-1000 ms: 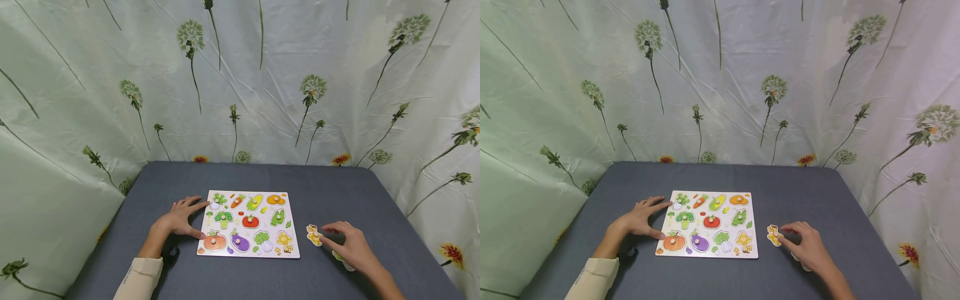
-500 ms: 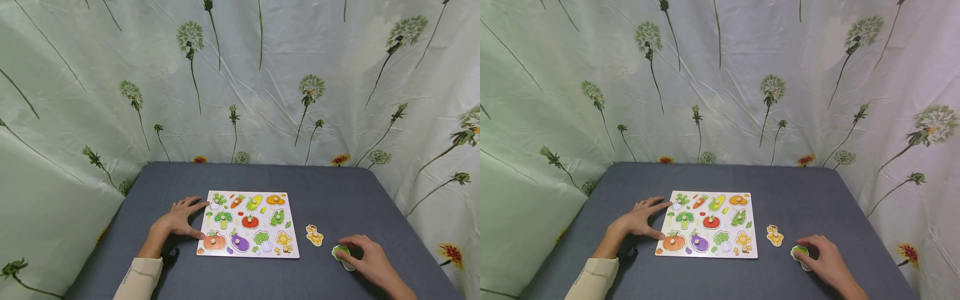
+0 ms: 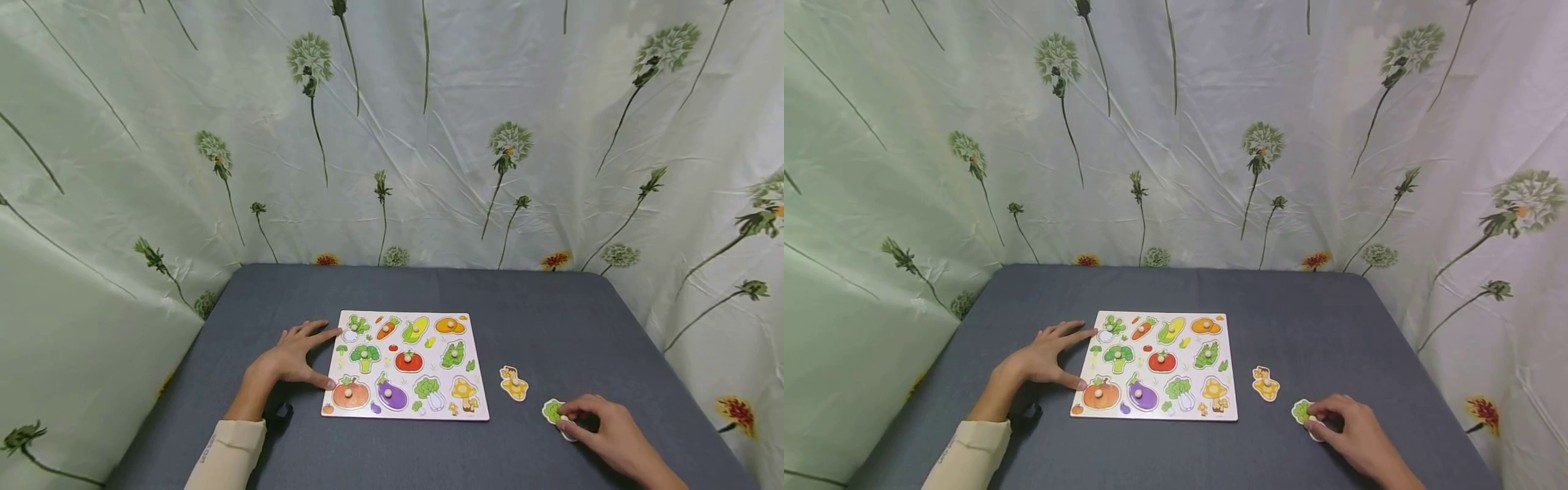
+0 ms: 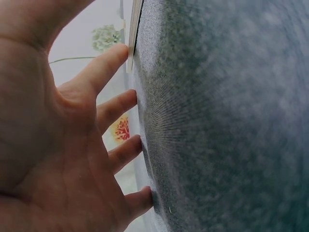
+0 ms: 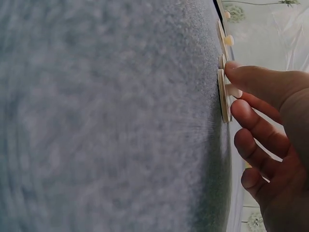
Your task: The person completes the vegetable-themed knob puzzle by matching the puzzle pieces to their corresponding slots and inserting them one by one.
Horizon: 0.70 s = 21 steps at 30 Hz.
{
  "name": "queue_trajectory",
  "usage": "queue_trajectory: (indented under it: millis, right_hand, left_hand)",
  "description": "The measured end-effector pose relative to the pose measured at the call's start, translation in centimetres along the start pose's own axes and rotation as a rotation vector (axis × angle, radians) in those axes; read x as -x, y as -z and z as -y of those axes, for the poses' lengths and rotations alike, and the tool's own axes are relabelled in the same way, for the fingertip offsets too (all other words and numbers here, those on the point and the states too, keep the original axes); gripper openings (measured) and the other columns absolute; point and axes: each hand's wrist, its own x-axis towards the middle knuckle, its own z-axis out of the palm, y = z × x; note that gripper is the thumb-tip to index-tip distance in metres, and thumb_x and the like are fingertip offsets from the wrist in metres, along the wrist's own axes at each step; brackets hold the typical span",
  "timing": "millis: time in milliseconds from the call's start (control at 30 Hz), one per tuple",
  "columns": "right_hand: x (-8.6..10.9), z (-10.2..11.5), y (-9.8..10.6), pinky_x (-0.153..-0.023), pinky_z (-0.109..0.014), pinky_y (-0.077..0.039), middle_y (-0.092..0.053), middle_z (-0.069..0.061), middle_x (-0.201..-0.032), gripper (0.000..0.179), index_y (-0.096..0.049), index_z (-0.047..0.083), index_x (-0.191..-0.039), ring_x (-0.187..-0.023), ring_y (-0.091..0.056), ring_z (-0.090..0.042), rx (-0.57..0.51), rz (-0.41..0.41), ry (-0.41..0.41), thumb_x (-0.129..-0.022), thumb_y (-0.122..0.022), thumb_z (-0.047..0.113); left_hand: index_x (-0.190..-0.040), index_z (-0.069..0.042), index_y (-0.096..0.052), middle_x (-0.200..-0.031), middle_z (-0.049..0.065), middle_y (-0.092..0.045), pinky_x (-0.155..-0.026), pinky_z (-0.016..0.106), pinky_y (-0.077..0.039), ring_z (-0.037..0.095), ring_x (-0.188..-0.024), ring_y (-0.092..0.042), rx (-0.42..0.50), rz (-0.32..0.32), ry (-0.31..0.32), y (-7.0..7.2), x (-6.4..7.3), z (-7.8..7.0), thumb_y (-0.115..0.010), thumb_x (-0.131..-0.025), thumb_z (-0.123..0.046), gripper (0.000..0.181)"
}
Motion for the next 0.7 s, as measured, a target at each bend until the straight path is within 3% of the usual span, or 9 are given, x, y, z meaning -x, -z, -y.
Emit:
queue_trajectory:
  millis: [300,567,700]
  right_hand:
    - [0.5,-0.3,0.3,-0.066,-0.022,-0.049,-0.066,0.018,-0.083,0.017,-0.076,0.027,-0.088,-0.073,-0.054,0.008,0.006,0.045,-0.087,-0.078,-0.09,0.03]
    - [0.3,0.1,0.5,-0.065,-0.023,-0.048,-0.065,0.019,-0.082,0.016,-0.075,0.03,-0.085,-0.073,-0.053,0.008,0.014,0.029,-0.057,-0.08,-0.089,0.028]
    - [-0.6,1.0,0.2,-0.067,-0.021,-0.047,-0.065,0.022,-0.083,0.018,-0.074,0.035,-0.085,-0.075,-0.057,0.006,0.007,-0.042,0.018,-0.079,-0.09,0.028]
  left_hand:
    - [-0.159,-0.029,-0.041,-0.168,0.015,-0.029,-0.118,0.077,-0.012,0.052,-0.153,-0.02,-0.026,-0.001,-0.015,0.0,0.1,0.3,-0.089,-0.064,-0.066,0.113]
    - [-0.158,-0.031,-0.043,-0.167,0.013,-0.032,-0.112,0.076,-0.028,0.048,-0.152,-0.024,-0.067,-0.026,-0.05,0.0,0.0,0.4,-0.087,-0.063,-0.073,0.113]
    - [-0.159,-0.029,-0.043,-0.168,0.015,-0.029,-0.115,0.076,-0.023,0.051,-0.154,-0.02,-0.061,-0.016,-0.06,0.0,-0.1,0.6,-0.087,-0.064,-0.071,0.113]
